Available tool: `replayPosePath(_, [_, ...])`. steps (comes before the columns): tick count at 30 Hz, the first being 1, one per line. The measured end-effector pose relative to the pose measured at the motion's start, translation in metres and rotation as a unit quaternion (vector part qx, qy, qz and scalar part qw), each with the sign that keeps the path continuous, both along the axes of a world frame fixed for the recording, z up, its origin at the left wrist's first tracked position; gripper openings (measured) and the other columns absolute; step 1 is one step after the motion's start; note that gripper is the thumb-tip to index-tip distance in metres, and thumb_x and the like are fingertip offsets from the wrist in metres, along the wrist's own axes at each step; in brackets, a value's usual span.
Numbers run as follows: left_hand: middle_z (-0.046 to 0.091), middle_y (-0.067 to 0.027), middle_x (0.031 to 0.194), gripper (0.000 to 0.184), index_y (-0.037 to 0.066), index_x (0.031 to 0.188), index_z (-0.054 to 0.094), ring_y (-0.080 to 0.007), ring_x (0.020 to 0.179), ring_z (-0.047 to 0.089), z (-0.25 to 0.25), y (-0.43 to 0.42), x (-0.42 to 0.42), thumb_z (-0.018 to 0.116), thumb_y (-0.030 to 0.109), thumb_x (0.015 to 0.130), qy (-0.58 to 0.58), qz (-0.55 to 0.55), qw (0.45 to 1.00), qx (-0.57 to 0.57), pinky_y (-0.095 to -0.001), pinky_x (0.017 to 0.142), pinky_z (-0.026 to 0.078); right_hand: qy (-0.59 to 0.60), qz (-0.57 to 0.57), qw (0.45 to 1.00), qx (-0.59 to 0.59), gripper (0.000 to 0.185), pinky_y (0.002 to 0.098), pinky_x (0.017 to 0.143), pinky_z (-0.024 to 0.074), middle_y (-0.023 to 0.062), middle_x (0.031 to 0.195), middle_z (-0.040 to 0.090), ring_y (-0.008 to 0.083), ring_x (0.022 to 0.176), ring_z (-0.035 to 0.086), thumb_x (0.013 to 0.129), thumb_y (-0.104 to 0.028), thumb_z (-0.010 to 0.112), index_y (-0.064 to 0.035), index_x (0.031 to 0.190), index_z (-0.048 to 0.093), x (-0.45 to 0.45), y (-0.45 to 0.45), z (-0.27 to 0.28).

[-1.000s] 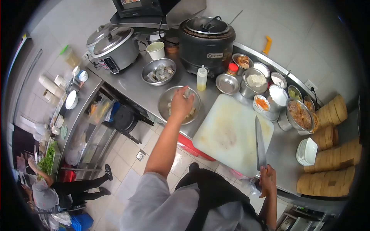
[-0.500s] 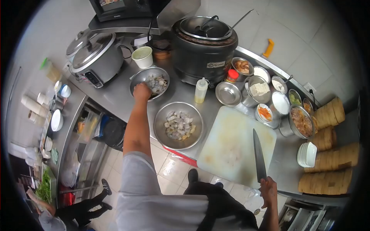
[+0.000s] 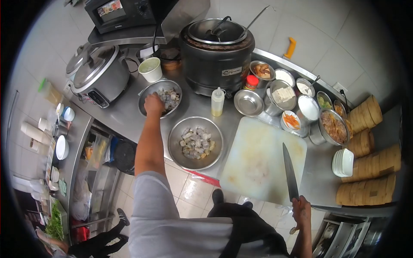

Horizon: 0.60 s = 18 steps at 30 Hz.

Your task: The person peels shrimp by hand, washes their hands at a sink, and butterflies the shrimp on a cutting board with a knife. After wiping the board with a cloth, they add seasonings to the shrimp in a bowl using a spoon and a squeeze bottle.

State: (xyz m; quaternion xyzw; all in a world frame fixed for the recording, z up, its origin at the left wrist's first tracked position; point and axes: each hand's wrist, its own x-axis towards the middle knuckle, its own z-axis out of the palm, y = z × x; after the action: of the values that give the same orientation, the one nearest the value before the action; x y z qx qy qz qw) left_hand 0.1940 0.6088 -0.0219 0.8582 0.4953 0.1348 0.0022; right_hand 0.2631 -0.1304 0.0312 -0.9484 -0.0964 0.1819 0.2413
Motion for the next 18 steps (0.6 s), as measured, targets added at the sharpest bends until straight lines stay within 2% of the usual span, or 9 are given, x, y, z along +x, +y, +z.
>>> replayPosePath(3, [0.066,-0.0177,0.097,0.03,0.005,0.099,0.058,-0.0349,0.088,0.065,0.035,-0.01,-0.006,0.071,0.018,0.076,-0.154,0.0,0.985,-0.073,-0.0416,0.079,0.052,-0.14,0.041,0.986,-0.083,0.02,0.0467,0.068,0.0494,0.0169,0.075,0.064,0.0392,0.074,0.063,0.088,-0.024,0.064,-0.0062,0.093,0.056,0.002,0.02,0.006])
replayPosePath(7, [0.068,-0.0121,0.084,0.027,0.004,0.099,0.057,-0.0259,0.074,0.065,0.031,-0.006,-0.011,0.071,0.013,0.077,-0.346,-0.062,0.936,0.006,-0.0357,0.069,0.052,-0.191,0.073,0.979,-0.019,0.031,0.0448,0.074,0.051,0.0117,0.099,0.065,0.0359,0.089,0.064,0.082,-0.019,0.07,-0.009,0.107,0.053,0.014,0.032,-0.016])
replayPosePath(9, [0.066,-0.0053,0.082,0.023,0.005,0.098,0.057,-0.014,0.068,0.061,0.067,-0.06,-0.008,0.07,0.007,0.079,-0.498,-0.078,0.823,-0.261,-0.0282,0.058,0.048,-0.204,0.103,0.973,0.024,0.033,0.0447,0.078,0.0498,0.0119,0.101,0.065,0.0351,0.093,0.063,0.081,-0.018,0.07,-0.0084,0.108,0.054,0.029,0.031,-0.052])
replayPosePath(11, [0.063,-0.0007,0.082,0.02,0.007,0.099,0.058,-0.0066,0.064,0.055,0.078,-0.119,-0.006,0.067,0.004,0.083,-0.513,-0.147,0.78,-0.326,-0.0236,0.051,0.043,-0.217,0.132,0.965,0.067,0.036,0.0445,0.082,0.0486,0.0122,0.103,0.065,0.0343,0.098,0.062,0.08,-0.017,0.071,-0.0078,0.11,0.054,0.037,0.031,-0.064])
replayPosePath(13, [0.061,0.0,0.081,0.019,0.01,0.099,0.058,-0.006,0.062,0.054,0.074,-0.189,0.001,0.067,0.005,0.083,-0.52,-0.172,0.75,-0.372,-0.0237,0.05,0.044,-0.208,0.152,0.965,-0.042,0.04,0.0449,0.09,0.0436,0.0131,0.107,0.062,0.0334,0.104,0.057,0.078,-0.017,0.072,-0.0051,0.112,0.055,0.037,0.04,-0.059])
replayPosePath(14, [0.059,0.0026,0.084,0.016,0.013,0.102,0.058,-0.0073,0.066,0.055,0.075,-0.232,0.001,0.062,0.01,0.087,-0.452,-0.169,0.804,-0.349,-0.0239,0.051,0.047,-0.208,0.154,0.965,-0.041,0.04,0.0449,0.09,0.0436,0.0131,0.107,0.062,0.0334,0.104,0.057,0.078,-0.017,0.072,-0.0051,0.112,0.055,0.036,0.044,-0.051])
replayPosePath(15, [0.059,0.0019,0.086,0.017,0.012,0.102,0.058,-0.0078,0.071,0.055,0.09,-0.279,0.002,0.064,0.01,0.086,-0.414,-0.144,0.798,-0.413,-0.024,0.056,0.047,-0.251,0.168,0.953,0.006,0.039,0.0456,0.091,0.0418,0.0135,0.107,0.061,0.0336,0.104,0.056,0.08,-0.019,0.071,-0.0039,0.112,0.056,0.032,0.052,-0.037])
replayPosePath(16, [0.059,0.0014,0.088,0.017,0.011,0.1,0.058,-0.0082,0.075,0.055,0.034,-0.303,0.015,0.067,0.01,0.086,-0.441,-0.201,0.781,-0.395,-0.0249,0.063,0.047,-0.291,0.183,0.937,0.056,0.038,0.0463,0.093,0.04,0.0139,0.108,0.06,0.0338,0.104,0.054,0.081,-0.021,0.07,-0.0027,0.112,0.057,0.026,0.062,-0.023])
replayPosePath(18, [0.06,0.0014,0.089,0.017,0.007,0.099,0.061,-0.0079,0.079,0.054,0.031,-0.389,0.024,0.07,0.011,0.085,-0.415,-0.226,0.785,-0.4,-0.026,0.072,0.046,-0.326,0.256,0.905,0.095,0.036,0.0459,0.091,0.0406,0.014,0.105,0.06,0.0337,0.101,0.055,0.083,-0.022,0.068,-0.0016,0.111,0.057,0.01,0.086,0.022])
